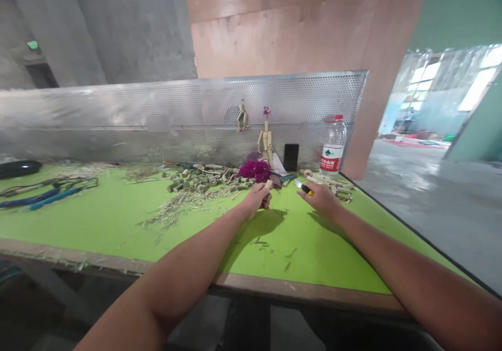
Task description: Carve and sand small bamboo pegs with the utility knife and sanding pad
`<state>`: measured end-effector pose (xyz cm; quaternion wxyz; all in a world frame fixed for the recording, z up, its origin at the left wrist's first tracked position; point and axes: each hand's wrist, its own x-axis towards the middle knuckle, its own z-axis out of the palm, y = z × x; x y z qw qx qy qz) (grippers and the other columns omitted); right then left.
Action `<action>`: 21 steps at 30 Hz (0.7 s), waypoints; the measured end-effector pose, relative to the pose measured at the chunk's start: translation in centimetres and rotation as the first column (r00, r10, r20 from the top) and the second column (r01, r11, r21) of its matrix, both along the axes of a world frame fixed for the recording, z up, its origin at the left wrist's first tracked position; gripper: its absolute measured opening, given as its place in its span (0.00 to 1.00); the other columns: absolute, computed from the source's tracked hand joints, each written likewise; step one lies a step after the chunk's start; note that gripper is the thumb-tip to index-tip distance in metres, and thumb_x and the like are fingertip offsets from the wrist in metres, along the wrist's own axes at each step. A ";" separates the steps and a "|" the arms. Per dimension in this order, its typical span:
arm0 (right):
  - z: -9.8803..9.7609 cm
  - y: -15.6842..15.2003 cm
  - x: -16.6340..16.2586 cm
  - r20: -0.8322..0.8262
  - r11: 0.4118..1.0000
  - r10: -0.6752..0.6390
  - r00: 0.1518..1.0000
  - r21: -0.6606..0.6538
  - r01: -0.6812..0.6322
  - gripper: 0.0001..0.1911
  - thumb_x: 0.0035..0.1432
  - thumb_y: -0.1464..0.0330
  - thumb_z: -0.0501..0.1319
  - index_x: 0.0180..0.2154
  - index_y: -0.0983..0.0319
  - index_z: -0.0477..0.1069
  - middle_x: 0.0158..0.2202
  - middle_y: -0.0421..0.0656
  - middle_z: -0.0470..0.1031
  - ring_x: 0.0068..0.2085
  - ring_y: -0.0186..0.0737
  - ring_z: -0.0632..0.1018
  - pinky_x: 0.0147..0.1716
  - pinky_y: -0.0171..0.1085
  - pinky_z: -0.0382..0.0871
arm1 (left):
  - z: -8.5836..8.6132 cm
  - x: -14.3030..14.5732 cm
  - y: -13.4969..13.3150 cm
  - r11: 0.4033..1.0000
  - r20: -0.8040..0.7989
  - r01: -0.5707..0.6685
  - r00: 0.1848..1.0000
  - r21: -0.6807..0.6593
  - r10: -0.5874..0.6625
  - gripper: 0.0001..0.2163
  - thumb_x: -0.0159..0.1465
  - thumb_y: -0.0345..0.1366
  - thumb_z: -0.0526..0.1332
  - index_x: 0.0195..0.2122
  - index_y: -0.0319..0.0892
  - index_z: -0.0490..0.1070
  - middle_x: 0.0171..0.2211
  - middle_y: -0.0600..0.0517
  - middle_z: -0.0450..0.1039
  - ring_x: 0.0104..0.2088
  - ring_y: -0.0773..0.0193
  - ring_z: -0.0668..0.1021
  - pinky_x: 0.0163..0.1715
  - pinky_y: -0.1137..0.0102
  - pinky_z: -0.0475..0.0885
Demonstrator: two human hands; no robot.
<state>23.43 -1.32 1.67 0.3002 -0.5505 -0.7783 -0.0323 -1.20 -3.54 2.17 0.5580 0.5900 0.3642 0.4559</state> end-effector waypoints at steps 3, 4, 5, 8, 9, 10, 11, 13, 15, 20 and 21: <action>-0.1 -0.5 -0.4 0.017 0.999 0.010 1.000 0.037 -0.010 0.19 0.61 0.54 0.54 0.34 0.63 0.72 0.28 0.45 0.72 0.29 0.41 0.70 0.27 0.35 0.58 | 0.1 0.1 -0.1 1.000 -0.003 -0.012 1.000 0.011 0.012 0.10 0.68 0.44 0.53 0.38 0.42 0.61 0.23 0.57 0.60 0.20 0.71 0.63 0.24 0.74 0.64; -0.1 -0.7 -0.5 0.020 0.999 0.005 1.000 0.047 -0.006 0.19 0.61 0.54 0.54 0.34 0.63 0.72 0.29 0.46 0.73 0.29 0.41 0.70 0.28 0.35 0.58 | 0.2 0.1 -0.1 1.000 -0.004 -0.019 1.000 0.011 0.019 0.09 0.68 0.43 0.53 0.38 0.42 0.61 0.23 0.57 0.60 0.20 0.72 0.63 0.25 0.74 0.64; -0.2 -0.9 -0.6 0.021 0.999 0.001 1.000 0.051 -0.002 0.18 0.61 0.55 0.54 0.34 0.63 0.72 0.29 0.46 0.73 0.29 0.41 0.71 0.28 0.35 0.58 | 0.2 0.1 -0.1 1.000 -0.006 -0.025 1.000 0.009 0.025 0.08 0.69 0.41 0.52 0.38 0.43 0.61 0.24 0.57 0.60 0.20 0.72 0.63 0.24 0.74 0.64; -0.3 -1.5 -0.9 0.012 1.000 0.006 1.000 0.021 -0.006 0.17 0.62 0.56 0.54 0.35 0.63 0.72 0.28 0.45 0.73 0.27 0.39 0.70 0.26 0.35 0.57 | 0.0 0.2 0.1 0.999 -0.015 -0.036 0.999 0.008 0.036 0.05 0.68 0.38 0.51 0.38 0.42 0.61 0.26 0.56 0.62 0.21 0.72 0.64 0.24 0.74 0.65; -0.3 -1.6 -0.9 0.009 1.000 0.016 1.000 0.013 -0.016 0.17 0.62 0.56 0.54 0.35 0.63 0.72 0.28 0.45 0.73 0.27 0.39 0.70 0.26 0.35 0.57 | 0.0 0.3 0.2 0.999 -0.016 -0.037 0.999 0.012 0.037 0.05 0.68 0.37 0.51 0.39 0.42 0.62 0.27 0.55 0.62 0.21 0.72 0.65 0.24 0.74 0.65; -0.4 -1.7 -1.0 0.006 1.000 0.025 1.000 0.011 -0.025 0.17 0.62 0.57 0.54 0.34 0.63 0.71 0.27 0.45 0.72 0.27 0.39 0.70 0.26 0.35 0.56 | 0.0 0.4 0.3 0.999 -0.015 -0.037 0.999 0.016 0.037 0.05 0.68 0.37 0.52 0.39 0.42 0.62 0.29 0.54 0.63 0.22 0.72 0.65 0.25 0.74 0.66; -0.4 -1.8 -1.1 0.001 0.999 0.035 0.999 0.013 -0.035 0.16 0.61 0.57 0.55 0.34 0.63 0.71 0.27 0.45 0.72 0.27 0.39 0.70 0.26 0.35 0.56 | -0.1 0.4 0.4 0.999 -0.014 -0.037 0.999 0.021 0.037 0.05 0.68 0.37 0.52 0.39 0.41 0.63 0.30 0.54 0.64 0.22 0.73 0.66 0.25 0.74 0.66; -0.6 -1.7 -1.3 -0.005 0.998 0.055 0.998 0.022 -0.055 0.16 0.61 0.57 0.55 0.34 0.63 0.71 0.27 0.45 0.73 0.27 0.39 0.70 0.26 0.35 0.56 | -0.2 0.5 0.6 0.999 -0.019 -0.029 0.999 0.025 0.030 0.07 0.67 0.37 0.55 0.41 0.41 0.66 0.33 0.52 0.64 0.24 0.73 0.67 0.27 0.74 0.68; -0.9 -1.5 -1.5 -0.007 0.997 0.070 0.998 0.021 -0.070 0.16 0.61 0.57 0.55 0.33 0.63 0.71 0.27 0.45 0.73 0.27 0.38 0.70 0.26 0.35 0.56 | -0.5 0.5 0.8 1.000 -0.023 -0.012 1.000 0.021 0.013 0.09 0.65 0.38 0.58 0.43 0.41 0.69 0.35 0.51 0.65 0.26 0.72 0.69 0.29 0.73 0.69; -1.1 -1.5 -1.7 -0.018 0.997 0.081 0.997 -0.007 -0.081 0.16 0.61 0.57 0.55 0.34 0.62 0.71 0.28 0.44 0.73 0.27 0.38 0.70 0.26 0.34 0.55 | -1.0 0.4 1.1 0.994 0.048 0.102 0.994 -0.029 -0.101 0.14 0.64 0.44 0.60 0.46 0.41 0.69 0.32 0.52 0.68 0.22 0.73 0.68 0.21 0.76 0.64; -1.0 -1.5 -1.7 -0.030 0.997 0.077 0.997 -0.010 -0.078 0.16 0.61 0.56 0.55 0.34 0.62 0.71 0.28 0.44 0.73 0.28 0.38 0.70 0.26 0.34 0.56 | -1.1 0.5 1.1 0.992 0.084 0.119 0.990 -0.048 -0.115 0.14 0.64 0.44 0.60 0.45 0.41 0.69 0.29 0.53 0.66 0.20 0.74 0.66 0.19 0.77 0.61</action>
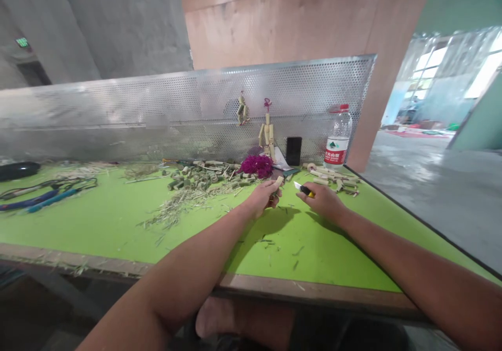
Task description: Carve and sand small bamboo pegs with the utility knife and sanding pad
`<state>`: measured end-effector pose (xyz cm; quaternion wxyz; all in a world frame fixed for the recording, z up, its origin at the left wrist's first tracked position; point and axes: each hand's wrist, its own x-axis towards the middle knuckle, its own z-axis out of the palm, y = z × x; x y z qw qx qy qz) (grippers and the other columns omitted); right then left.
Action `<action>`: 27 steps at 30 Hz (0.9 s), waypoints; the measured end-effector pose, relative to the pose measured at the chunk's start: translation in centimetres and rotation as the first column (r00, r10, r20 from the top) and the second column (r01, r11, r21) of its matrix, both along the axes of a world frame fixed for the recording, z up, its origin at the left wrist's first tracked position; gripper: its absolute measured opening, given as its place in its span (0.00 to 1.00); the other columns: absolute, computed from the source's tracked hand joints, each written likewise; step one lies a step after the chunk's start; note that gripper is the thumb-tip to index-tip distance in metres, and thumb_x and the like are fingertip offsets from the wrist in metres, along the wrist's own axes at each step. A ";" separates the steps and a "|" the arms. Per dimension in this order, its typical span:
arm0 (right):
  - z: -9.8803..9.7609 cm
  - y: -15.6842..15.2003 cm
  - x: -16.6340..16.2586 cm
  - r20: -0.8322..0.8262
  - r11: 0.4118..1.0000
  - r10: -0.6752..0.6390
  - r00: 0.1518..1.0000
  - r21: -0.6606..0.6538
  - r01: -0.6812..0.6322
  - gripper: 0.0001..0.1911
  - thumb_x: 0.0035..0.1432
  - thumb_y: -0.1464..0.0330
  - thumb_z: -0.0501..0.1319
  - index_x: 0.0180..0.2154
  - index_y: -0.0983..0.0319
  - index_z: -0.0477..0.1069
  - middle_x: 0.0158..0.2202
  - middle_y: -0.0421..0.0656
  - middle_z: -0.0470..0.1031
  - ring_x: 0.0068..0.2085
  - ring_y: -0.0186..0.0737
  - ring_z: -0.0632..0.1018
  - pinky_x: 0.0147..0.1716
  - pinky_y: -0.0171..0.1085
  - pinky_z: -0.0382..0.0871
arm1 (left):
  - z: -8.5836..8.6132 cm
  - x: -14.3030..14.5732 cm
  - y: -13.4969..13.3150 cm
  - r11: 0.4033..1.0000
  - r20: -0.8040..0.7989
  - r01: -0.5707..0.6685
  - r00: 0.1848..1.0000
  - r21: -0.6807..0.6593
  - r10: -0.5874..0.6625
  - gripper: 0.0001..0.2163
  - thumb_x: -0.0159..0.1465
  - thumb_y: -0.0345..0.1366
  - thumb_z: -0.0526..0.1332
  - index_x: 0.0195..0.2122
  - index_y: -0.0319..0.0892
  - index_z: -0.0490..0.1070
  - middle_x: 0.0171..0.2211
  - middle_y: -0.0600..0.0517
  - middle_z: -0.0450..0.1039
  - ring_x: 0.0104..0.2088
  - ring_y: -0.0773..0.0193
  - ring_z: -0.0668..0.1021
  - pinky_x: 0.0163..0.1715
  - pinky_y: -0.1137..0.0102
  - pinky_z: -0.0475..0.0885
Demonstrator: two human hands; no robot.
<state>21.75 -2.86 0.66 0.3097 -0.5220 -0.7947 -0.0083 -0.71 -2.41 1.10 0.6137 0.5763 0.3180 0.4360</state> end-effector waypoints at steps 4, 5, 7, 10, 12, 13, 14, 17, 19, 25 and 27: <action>0.3 -0.3 -0.2 -0.041 0.999 -0.021 0.999 -0.025 0.020 0.18 0.59 0.53 0.56 0.35 0.61 0.70 0.28 0.43 0.72 0.28 0.39 0.71 0.27 0.35 0.58 | 0.4 0.5 -0.3 0.994 0.153 0.039 0.988 -0.101 -0.023 0.11 0.63 0.42 0.60 0.42 0.42 0.66 0.24 0.58 0.61 0.18 0.74 0.63 0.18 0.77 0.58; 0.4 -0.3 -0.4 -0.054 0.999 -0.025 0.998 -0.041 0.023 0.19 0.59 0.52 0.57 0.36 0.61 0.69 0.29 0.43 0.73 0.29 0.39 0.71 0.28 0.35 0.58 | 0.6 0.6 -0.5 0.992 0.175 0.050 0.984 -0.115 -0.030 0.10 0.62 0.41 0.60 0.41 0.42 0.65 0.23 0.58 0.60 0.18 0.74 0.64 0.18 0.77 0.60; 0.7 -0.5 -0.8 -0.099 0.997 -0.027 0.995 -0.070 0.020 0.20 0.57 0.51 0.59 0.39 0.61 0.68 0.33 0.43 0.74 0.30 0.39 0.72 0.29 0.35 0.60 | 1.0 0.8 -1.0 0.990 0.199 0.071 0.979 -0.118 -0.047 0.09 0.61 0.37 0.60 0.41 0.42 0.64 0.24 0.58 0.61 0.19 0.74 0.65 0.20 0.76 0.62; 1.5 -1.0 -1.8 -0.199 0.995 0.013 0.980 -0.091 -0.031 0.19 0.57 0.53 0.59 0.42 0.60 0.67 0.35 0.42 0.73 0.32 0.39 0.71 0.30 0.35 0.61 | 1.6 1.0 -1.7 0.991 0.222 0.095 0.972 -0.096 -0.072 0.12 0.57 0.31 0.62 0.42 0.42 0.63 0.25 0.58 0.62 0.20 0.73 0.67 0.22 0.75 0.65; 2.2 -1.4 -2.4 -0.279 0.992 0.067 0.958 -0.088 -0.095 0.18 0.58 0.55 0.57 0.43 0.61 0.68 0.31 0.40 0.72 0.30 0.37 0.70 0.29 0.35 0.61 | 1.8 0.9 -1.9 0.991 0.230 0.107 0.969 -0.079 -0.086 0.14 0.56 0.30 0.62 0.43 0.42 0.64 0.26 0.57 0.63 0.21 0.73 0.67 0.23 0.75 0.65; 2.6 -1.5 -2.7 -0.325 0.989 0.093 0.941 -0.077 -0.124 0.18 0.59 0.56 0.56 0.44 0.61 0.68 0.30 0.40 0.71 0.29 0.36 0.69 0.28 0.35 0.61 | 1.9 0.8 -1.9 0.991 0.232 0.113 0.968 -0.074 -0.093 0.14 0.57 0.31 0.62 0.44 0.41 0.65 0.27 0.57 0.63 0.21 0.73 0.67 0.23 0.75 0.65; 3.0 -1.6 -3.0 -0.368 0.988 0.113 0.923 -0.059 -0.144 0.18 0.59 0.56 0.56 0.45 0.62 0.69 0.29 0.40 0.70 0.28 0.36 0.68 0.27 0.35 0.61 | 2.0 0.8 -1.8 0.991 0.234 0.117 0.967 -0.070 -0.098 0.13 0.57 0.32 0.62 0.44 0.41 0.65 0.27 0.57 0.63 0.21 0.73 0.66 0.23 0.75 0.65; 3.8 -1.4 -3.4 -0.436 0.989 0.138 0.889 0.013 -0.147 0.20 0.59 0.58 0.56 0.48 0.63 0.70 0.31 0.41 0.72 0.27 0.36 0.69 0.27 0.35 0.62 | 2.0 0.2 -1.2 0.991 0.213 0.126 0.970 -0.035 -0.116 0.10 0.60 0.35 0.58 0.43 0.41 0.66 0.26 0.57 0.60 0.20 0.73 0.64 0.22 0.75 0.63; 3.9 -1.0 -3.4 -0.433 0.990 0.141 0.890 0.051 -0.132 0.20 0.60 0.59 0.54 0.49 0.63 0.70 0.32 0.42 0.73 0.27 0.36 0.70 0.27 0.35 0.63 | 1.8 -0.3 -0.8 0.994 0.144 0.106 0.984 0.021 -0.108 0.08 0.63 0.38 0.56 0.42 0.42 0.66 0.24 0.58 0.56 0.20 0.73 0.62 0.22 0.75 0.60; 2.6 -1.8 -3.8 -0.207 0.996 0.042 0.977 0.079 -0.026 0.16 0.62 0.62 0.52 0.46 0.61 0.72 0.34 0.44 0.77 0.30 0.39 0.73 0.28 0.34 0.59 | 0.7 -1.3 -0.4 0.908 -0.242 0.036 0.967 0.418 0.074 0.08 0.64 0.41 0.58 0.40 0.41 0.67 0.33 0.53 0.64 0.32 0.68 0.67 0.35 0.71 0.65; 2.3 -2.8 -4.0 -0.076 0.993 -0.008 0.997 0.118 0.017 0.13 0.61 0.62 0.54 0.41 0.61 0.73 0.33 0.44 0.77 0.30 0.39 0.73 0.29 0.34 0.57 | 0.3 -0.9 -0.5 0.868 -0.239 0.048 0.967 0.495 0.083 0.07 0.64 0.38 0.57 0.39 0.40 0.66 0.35 0.52 0.65 0.36 0.66 0.67 0.39 0.70 0.65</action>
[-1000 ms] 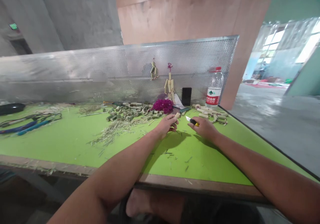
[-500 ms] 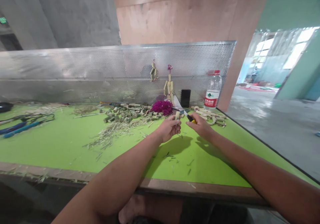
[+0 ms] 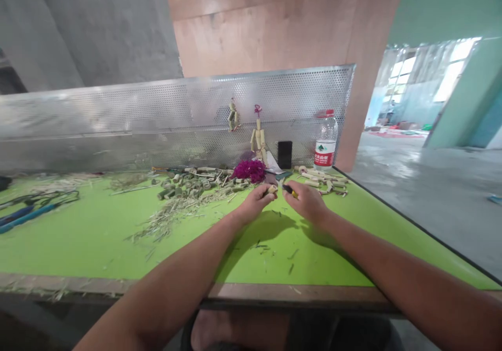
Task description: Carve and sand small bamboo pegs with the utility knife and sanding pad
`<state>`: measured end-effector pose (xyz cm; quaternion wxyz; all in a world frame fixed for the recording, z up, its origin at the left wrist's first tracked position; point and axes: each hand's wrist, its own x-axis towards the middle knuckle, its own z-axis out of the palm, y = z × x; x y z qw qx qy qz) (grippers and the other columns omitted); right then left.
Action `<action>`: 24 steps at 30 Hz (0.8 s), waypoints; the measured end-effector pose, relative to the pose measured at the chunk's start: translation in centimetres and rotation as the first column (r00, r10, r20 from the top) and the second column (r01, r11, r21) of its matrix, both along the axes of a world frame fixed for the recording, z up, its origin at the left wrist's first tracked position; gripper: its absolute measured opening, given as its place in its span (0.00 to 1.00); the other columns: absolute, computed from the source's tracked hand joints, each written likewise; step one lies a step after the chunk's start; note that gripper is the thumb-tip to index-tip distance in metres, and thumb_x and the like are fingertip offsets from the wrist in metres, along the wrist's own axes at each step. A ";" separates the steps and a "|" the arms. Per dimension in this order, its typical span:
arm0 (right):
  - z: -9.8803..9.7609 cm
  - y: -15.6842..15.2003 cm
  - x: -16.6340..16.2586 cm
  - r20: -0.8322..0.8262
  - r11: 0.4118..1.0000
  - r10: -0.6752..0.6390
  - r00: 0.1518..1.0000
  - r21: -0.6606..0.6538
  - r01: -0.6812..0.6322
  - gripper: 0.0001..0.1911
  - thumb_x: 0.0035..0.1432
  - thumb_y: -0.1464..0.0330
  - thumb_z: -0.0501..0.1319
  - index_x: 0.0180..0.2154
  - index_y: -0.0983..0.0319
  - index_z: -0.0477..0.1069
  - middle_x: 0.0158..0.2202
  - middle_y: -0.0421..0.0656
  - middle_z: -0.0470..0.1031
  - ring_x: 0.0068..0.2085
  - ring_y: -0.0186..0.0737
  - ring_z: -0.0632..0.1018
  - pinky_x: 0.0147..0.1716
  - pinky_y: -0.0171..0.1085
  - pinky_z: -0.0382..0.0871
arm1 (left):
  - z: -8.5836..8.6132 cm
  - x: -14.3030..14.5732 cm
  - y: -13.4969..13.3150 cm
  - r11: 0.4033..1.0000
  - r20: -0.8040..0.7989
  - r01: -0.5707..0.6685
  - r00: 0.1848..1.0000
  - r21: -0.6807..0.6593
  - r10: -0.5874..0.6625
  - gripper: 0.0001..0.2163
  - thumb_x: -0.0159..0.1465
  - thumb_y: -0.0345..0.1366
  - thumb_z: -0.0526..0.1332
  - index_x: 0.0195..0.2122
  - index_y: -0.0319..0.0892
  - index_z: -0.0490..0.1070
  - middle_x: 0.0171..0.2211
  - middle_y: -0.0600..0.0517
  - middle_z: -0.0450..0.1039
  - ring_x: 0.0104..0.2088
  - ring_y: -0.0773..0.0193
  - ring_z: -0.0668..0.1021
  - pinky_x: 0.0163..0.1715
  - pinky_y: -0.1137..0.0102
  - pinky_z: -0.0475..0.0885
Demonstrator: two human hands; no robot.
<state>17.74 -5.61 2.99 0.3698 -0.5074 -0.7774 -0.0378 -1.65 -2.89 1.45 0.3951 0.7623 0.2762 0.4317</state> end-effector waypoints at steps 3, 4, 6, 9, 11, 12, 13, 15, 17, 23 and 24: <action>0.0 -1.2 -0.3 0.105 0.999 -0.040 0.994 0.028 0.037 0.11 0.60 0.62 0.55 0.37 0.60 0.72 0.30 0.43 0.76 0.30 0.39 0.72 0.28 0.34 0.54 | -0.3 0.7 -0.1 0.998 0.058 -0.014 0.998 0.068 0.010 0.06 0.65 0.36 0.56 0.39 0.40 0.64 0.35 0.52 0.65 0.38 0.65 0.68 0.42 0.69 0.64; 0.0 -1.4 -0.4 0.109 0.999 -0.043 0.993 0.020 0.041 0.11 0.61 0.61 0.55 0.37 0.60 0.72 0.29 0.43 0.76 0.29 0.39 0.72 0.27 0.34 0.54 | -0.4 0.9 -0.1 0.995 0.063 -0.036 0.998 0.088 0.030 0.06 0.65 0.36 0.56 0.38 0.40 0.64 0.34 0.52 0.64 0.37 0.65 0.67 0.41 0.69 0.64; 0.2 -1.8 -0.6 0.112 0.999 -0.042 0.993 -0.003 0.043 0.12 0.63 0.61 0.53 0.37 0.60 0.71 0.29 0.43 0.75 0.29 0.38 0.71 0.27 0.34 0.53 | -0.4 1.0 -0.3 0.988 0.042 -0.081 0.996 0.135 0.075 0.05 0.65 0.37 0.55 0.38 0.40 0.62 0.33 0.53 0.61 0.35 0.66 0.65 0.38 0.70 0.63; 0.5 -2.2 -0.8 0.164 0.997 -0.061 0.985 -0.029 0.067 0.12 0.64 0.61 0.53 0.36 0.60 0.70 0.29 0.43 0.75 0.29 0.38 0.71 0.27 0.34 0.51 | -0.1 0.7 -0.9 0.973 0.004 -0.115 0.993 0.202 0.117 0.06 0.66 0.36 0.53 0.41 0.41 0.62 0.34 0.53 0.61 0.36 0.65 0.65 0.38 0.70 0.62; 0.6 -2.6 -1.0 0.199 0.995 -0.079 0.977 -0.037 0.088 0.11 0.63 0.61 0.54 0.35 0.60 0.70 0.29 0.43 0.75 0.29 0.38 0.71 0.27 0.34 0.51 | 0.3 0.6 -1.4 0.964 -0.001 -0.113 0.993 0.240 0.116 0.08 0.64 0.33 0.53 0.44 0.41 0.63 0.39 0.51 0.64 0.41 0.63 0.66 0.43 0.69 0.63; 0.7 -2.8 -1.0 0.204 0.995 -0.084 0.975 -0.037 0.093 0.11 0.63 0.61 0.54 0.35 0.60 0.70 0.29 0.43 0.75 0.29 0.38 0.72 0.27 0.34 0.51 | 0.5 0.6 -1.6 0.961 -0.003 -0.110 0.993 0.256 0.114 0.09 0.64 0.33 0.53 0.45 0.41 0.63 0.41 0.50 0.65 0.43 0.62 0.67 0.46 0.68 0.63; 0.7 -3.0 -1.1 0.203 0.995 -0.086 0.975 -0.032 0.094 0.11 0.63 0.62 0.54 0.35 0.60 0.70 0.30 0.43 0.75 0.30 0.38 0.72 0.28 0.34 0.51 | 0.7 0.5 -1.9 0.957 -0.007 -0.107 0.994 0.270 0.113 0.09 0.64 0.33 0.53 0.45 0.41 0.63 0.42 0.49 0.65 0.44 0.61 0.67 0.48 0.67 0.63; 0.6 -3.3 -1.2 0.189 0.996 -0.088 0.978 -0.011 0.091 0.10 0.64 0.62 0.53 0.36 0.60 0.70 0.31 0.43 0.75 0.30 0.39 0.72 0.28 0.34 0.51 | 1.0 0.5 -2.3 0.949 -0.019 -0.112 0.992 0.295 0.123 0.10 0.65 0.36 0.54 0.46 0.41 0.63 0.44 0.48 0.66 0.46 0.59 0.68 0.49 0.66 0.63; 0.5 -3.5 -1.3 0.173 0.996 -0.092 0.981 0.018 0.090 0.10 0.64 0.62 0.53 0.37 0.60 0.69 0.31 0.43 0.75 0.31 0.39 0.72 0.28 0.34 0.51 | 1.2 0.5 -2.6 0.935 -0.019 -0.137 0.988 0.327 0.152 0.11 0.66 0.40 0.54 0.47 0.42 0.64 0.45 0.47 0.66 0.47 0.58 0.68 0.51 0.66 0.63; 0.2 -3.6 -1.6 0.154 0.997 -0.073 0.985 0.042 0.067 0.11 0.65 0.61 0.52 0.37 0.60 0.68 0.30 0.43 0.74 0.31 0.40 0.72 0.28 0.35 0.50 | 1.3 0.4 -2.6 0.871 -0.037 -0.177 0.975 0.457 0.218 0.12 0.68 0.41 0.51 0.48 0.42 0.63 0.45 0.44 0.65 0.48 0.56 0.67 0.52 0.64 0.61; 0.2 -3.7 -1.6 0.157 0.997 -0.069 0.985 0.037 0.064 0.11 0.65 0.60 0.52 0.37 0.60 0.68 0.30 0.43 0.74 0.31 0.40 0.72 0.28 0.35 0.50 | 1.4 0.3 -2.6 0.858 -0.048 -0.179 0.972 0.481 0.229 0.12 0.68 0.41 0.51 0.48 0.42 0.62 0.45 0.44 0.65 0.47 0.56 0.67 0.51 0.64 0.61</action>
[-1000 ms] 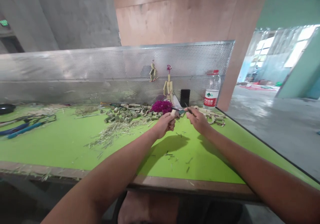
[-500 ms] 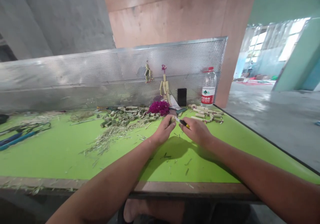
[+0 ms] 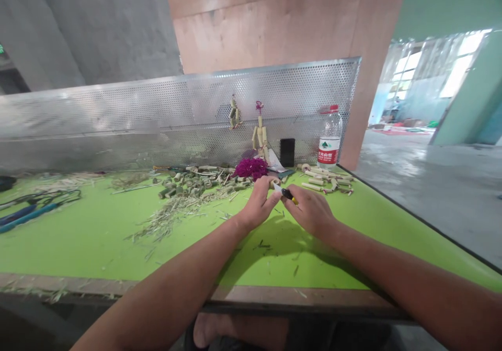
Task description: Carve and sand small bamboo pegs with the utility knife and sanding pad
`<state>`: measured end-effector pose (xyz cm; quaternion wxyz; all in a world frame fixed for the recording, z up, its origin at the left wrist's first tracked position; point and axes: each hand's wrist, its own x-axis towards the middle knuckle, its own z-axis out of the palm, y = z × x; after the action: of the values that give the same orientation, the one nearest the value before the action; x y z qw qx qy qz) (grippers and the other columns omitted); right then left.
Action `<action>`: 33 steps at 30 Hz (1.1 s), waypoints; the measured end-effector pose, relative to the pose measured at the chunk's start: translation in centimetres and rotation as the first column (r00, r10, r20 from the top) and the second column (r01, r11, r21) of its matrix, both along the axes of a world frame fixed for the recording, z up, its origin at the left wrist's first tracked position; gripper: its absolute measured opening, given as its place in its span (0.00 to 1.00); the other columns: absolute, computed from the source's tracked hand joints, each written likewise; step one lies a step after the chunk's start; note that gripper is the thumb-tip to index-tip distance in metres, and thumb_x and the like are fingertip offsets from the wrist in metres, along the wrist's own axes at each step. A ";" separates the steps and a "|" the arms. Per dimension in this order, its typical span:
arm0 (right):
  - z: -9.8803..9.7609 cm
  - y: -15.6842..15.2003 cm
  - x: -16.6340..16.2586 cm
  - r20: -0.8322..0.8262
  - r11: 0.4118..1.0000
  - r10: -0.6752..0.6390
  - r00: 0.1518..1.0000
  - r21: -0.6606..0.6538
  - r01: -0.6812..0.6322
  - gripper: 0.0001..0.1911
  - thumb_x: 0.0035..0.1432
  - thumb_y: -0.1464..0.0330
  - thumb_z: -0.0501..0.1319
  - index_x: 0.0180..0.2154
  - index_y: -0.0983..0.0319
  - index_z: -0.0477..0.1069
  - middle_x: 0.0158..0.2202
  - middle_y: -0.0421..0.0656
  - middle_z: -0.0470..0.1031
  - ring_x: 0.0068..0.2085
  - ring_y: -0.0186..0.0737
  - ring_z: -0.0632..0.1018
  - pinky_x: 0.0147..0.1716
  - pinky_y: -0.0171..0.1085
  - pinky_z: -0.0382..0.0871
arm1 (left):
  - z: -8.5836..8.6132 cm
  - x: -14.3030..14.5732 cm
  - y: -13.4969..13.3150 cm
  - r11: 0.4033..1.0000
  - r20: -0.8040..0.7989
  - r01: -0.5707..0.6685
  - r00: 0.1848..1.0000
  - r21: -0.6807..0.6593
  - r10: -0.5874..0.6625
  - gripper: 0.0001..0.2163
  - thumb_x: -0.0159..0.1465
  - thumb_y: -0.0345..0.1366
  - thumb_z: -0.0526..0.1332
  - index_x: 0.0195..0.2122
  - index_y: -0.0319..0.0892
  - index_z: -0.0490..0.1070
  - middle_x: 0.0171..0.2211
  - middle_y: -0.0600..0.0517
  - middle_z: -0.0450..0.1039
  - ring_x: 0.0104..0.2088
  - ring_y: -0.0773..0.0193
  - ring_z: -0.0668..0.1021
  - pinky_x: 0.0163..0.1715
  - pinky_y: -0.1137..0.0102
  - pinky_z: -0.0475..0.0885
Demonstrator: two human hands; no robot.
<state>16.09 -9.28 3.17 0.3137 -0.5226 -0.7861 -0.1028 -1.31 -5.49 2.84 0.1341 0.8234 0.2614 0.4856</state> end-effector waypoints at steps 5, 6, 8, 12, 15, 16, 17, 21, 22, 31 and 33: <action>0.0 -0.5 -0.3 0.022 1.000 0.006 1.000 -0.023 -0.005 0.13 0.67 0.59 0.50 0.39 0.60 0.67 0.32 0.44 0.75 0.31 0.40 0.72 0.29 0.35 0.50 | 0.3 -0.2 -0.1 0.984 -0.040 -0.088 0.995 0.153 0.095 0.10 0.67 0.42 0.52 0.44 0.42 0.62 0.42 0.45 0.65 0.43 0.56 0.67 0.47 0.64 0.61; 0.1 -0.6 -0.4 0.027 1.000 0.004 1.000 -0.020 -0.004 0.13 0.68 0.59 0.50 0.40 0.61 0.67 0.33 0.45 0.75 0.31 0.40 0.72 0.29 0.35 0.49 | 0.4 -0.2 -0.2 0.977 -0.040 -0.115 0.991 0.181 0.124 0.10 0.67 0.42 0.52 0.43 0.42 0.62 0.41 0.45 0.65 0.42 0.56 0.66 0.47 0.64 0.60; 0.1 -0.7 -0.4 0.033 1.000 -0.001 0.999 -0.009 0.001 0.14 0.68 0.58 0.49 0.39 0.61 0.66 0.33 0.45 0.75 0.31 0.40 0.72 0.28 0.35 0.49 | 0.5 -0.2 -0.3 0.961 -0.037 -0.160 0.984 0.225 0.172 0.09 0.67 0.43 0.52 0.41 0.42 0.62 0.40 0.45 0.65 0.42 0.56 0.66 0.46 0.64 0.60; 0.1 -0.9 -0.5 0.036 1.000 -0.002 0.999 0.003 0.002 0.15 0.68 0.58 0.49 0.39 0.61 0.66 0.32 0.45 0.74 0.30 0.40 0.71 0.28 0.35 0.49 | 0.7 0.0 -0.4 0.947 -0.021 -0.192 0.979 0.259 0.204 0.09 0.66 0.43 0.53 0.40 0.43 0.61 0.40 0.45 0.66 0.41 0.56 0.66 0.45 0.63 0.60; 0.2 -0.8 -0.5 0.038 1.000 -0.009 0.999 0.010 0.008 0.15 0.68 0.57 0.49 0.38 0.61 0.66 0.31 0.44 0.74 0.30 0.40 0.71 0.27 0.35 0.48 | 0.8 0.0 -0.4 0.945 -0.028 -0.204 0.976 0.256 0.218 0.08 0.66 0.42 0.54 0.38 0.43 0.61 0.39 0.45 0.66 0.40 0.56 0.66 0.45 0.63 0.60; 0.2 -0.8 -0.5 0.041 1.000 -0.013 0.999 0.014 0.013 0.15 0.68 0.57 0.49 0.38 0.61 0.66 0.31 0.44 0.74 0.30 0.40 0.71 0.27 0.35 0.48 | 0.8 0.0 -0.4 0.944 -0.027 -0.204 0.975 0.257 0.218 0.08 0.66 0.42 0.54 0.38 0.43 0.61 0.39 0.46 0.66 0.40 0.56 0.66 0.45 0.63 0.60; 0.2 -0.8 -0.5 0.045 1.000 -0.018 0.999 0.018 0.017 0.15 0.68 0.57 0.49 0.38 0.61 0.66 0.31 0.44 0.74 0.30 0.40 0.71 0.27 0.36 0.48 | 0.9 0.0 -0.5 0.945 -0.026 -0.204 0.976 0.257 0.217 0.08 0.66 0.42 0.54 0.38 0.43 0.61 0.39 0.46 0.67 0.40 0.56 0.66 0.45 0.63 0.60; 0.2 -0.9 -0.5 0.058 0.999 -0.036 0.998 0.039 0.034 0.15 0.68 0.57 0.49 0.37 0.60 0.66 0.31 0.45 0.74 0.30 0.41 0.72 0.27 0.36 0.47 | 1.1 0.0 -0.6 0.953 -0.034 -0.213 0.974 0.215 0.225 0.08 0.65 0.42 0.55 0.38 0.43 0.62 0.38 0.46 0.67 0.39 0.56 0.66 0.43 0.63 0.60; 0.3 -0.9 -0.5 0.060 0.999 -0.039 0.997 0.041 0.036 0.15 0.67 0.57 0.49 0.37 0.60 0.66 0.31 0.45 0.74 0.30 0.41 0.71 0.27 0.36 0.47 | 1.1 0.1 -0.7 0.955 -0.035 -0.215 0.973 0.202 0.226 0.08 0.65 0.42 0.56 0.37 0.44 0.62 0.38 0.46 0.67 0.39 0.56 0.66 0.43 0.63 0.60; 0.3 -0.6 -0.2 0.045 0.998 -0.049 0.998 0.039 0.047 0.17 0.68 0.56 0.48 0.38 0.61 0.66 0.29 0.44 0.73 0.28 0.41 0.71 0.26 0.36 0.47 | 1.0 0.5 -0.7 0.983 0.066 -0.174 0.983 0.053 0.171 0.10 0.66 0.42 0.55 0.30 0.43 0.60 0.32 0.50 0.63 0.34 0.60 0.64 0.37 0.67 0.59; 0.4 -0.6 -0.1 0.031 0.998 -0.059 0.998 0.021 0.059 0.16 0.68 0.57 0.49 0.37 0.60 0.66 0.29 0.44 0.73 0.27 0.40 0.70 0.26 0.36 0.47 | 0.9 0.4 -0.6 0.990 0.063 -0.127 0.989 -0.060 0.131 0.10 0.66 0.42 0.55 0.31 0.43 0.59 0.31 0.52 0.61 0.32 0.63 0.63 0.33 0.69 0.58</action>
<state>16.02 -9.83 3.62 0.3034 -0.5406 -0.7741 -0.1282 -0.93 -6.10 3.76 0.1337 0.7841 0.3229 0.5129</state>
